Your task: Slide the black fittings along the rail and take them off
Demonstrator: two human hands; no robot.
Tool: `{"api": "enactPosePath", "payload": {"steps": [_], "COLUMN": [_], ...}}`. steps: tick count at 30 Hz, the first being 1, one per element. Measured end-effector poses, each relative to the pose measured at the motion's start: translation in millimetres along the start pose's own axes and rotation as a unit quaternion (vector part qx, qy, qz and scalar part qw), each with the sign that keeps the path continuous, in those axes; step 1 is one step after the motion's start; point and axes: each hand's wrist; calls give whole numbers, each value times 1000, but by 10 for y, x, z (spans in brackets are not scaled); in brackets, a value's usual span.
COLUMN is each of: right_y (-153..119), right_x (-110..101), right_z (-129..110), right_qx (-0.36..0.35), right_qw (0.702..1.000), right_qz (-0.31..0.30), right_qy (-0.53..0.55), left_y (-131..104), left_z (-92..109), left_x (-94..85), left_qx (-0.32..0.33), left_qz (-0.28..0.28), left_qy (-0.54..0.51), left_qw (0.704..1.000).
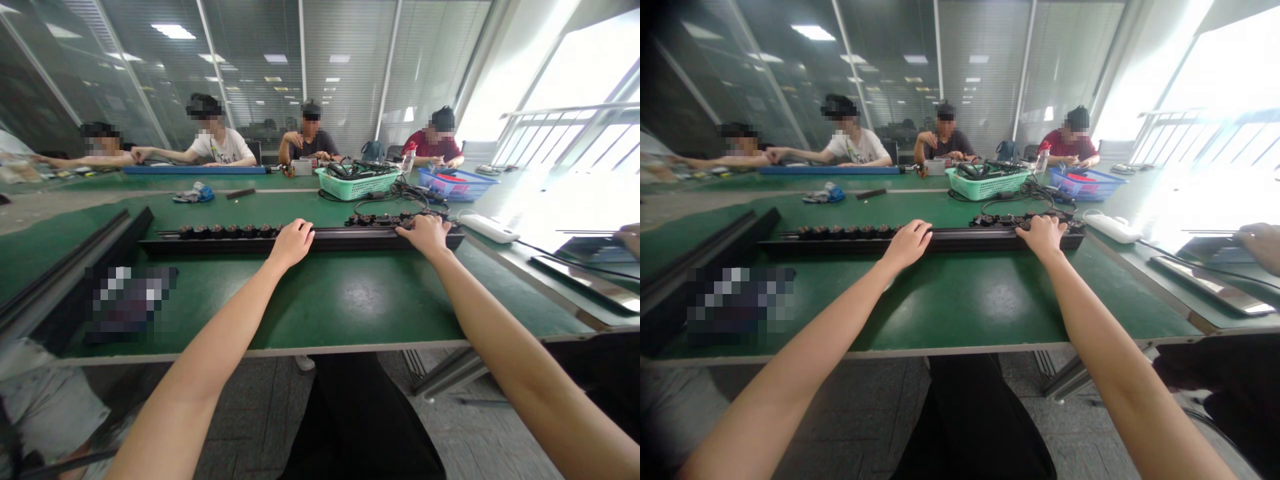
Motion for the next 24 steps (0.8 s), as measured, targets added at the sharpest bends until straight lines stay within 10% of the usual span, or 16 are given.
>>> {"api": "enactPosePath", "payload": {"steps": [24], "right_y": [27], "right_x": [-19], "right_z": [42], "right_qx": [38], "right_qw": [999], "right_qz": [-25], "right_qy": [-23], "left_y": [-2], "left_z": [7], "left_x": [-11], "left_qx": [1], "left_qz": [0], "left_qy": [3], "left_qw": [1000]}}
Point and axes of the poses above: each hand's wrist, its own y-axis towards the middle knuckle, its own x-axis out of the palm, z = x × y, and after that the axes turned 8 degrees about -y, right-handed
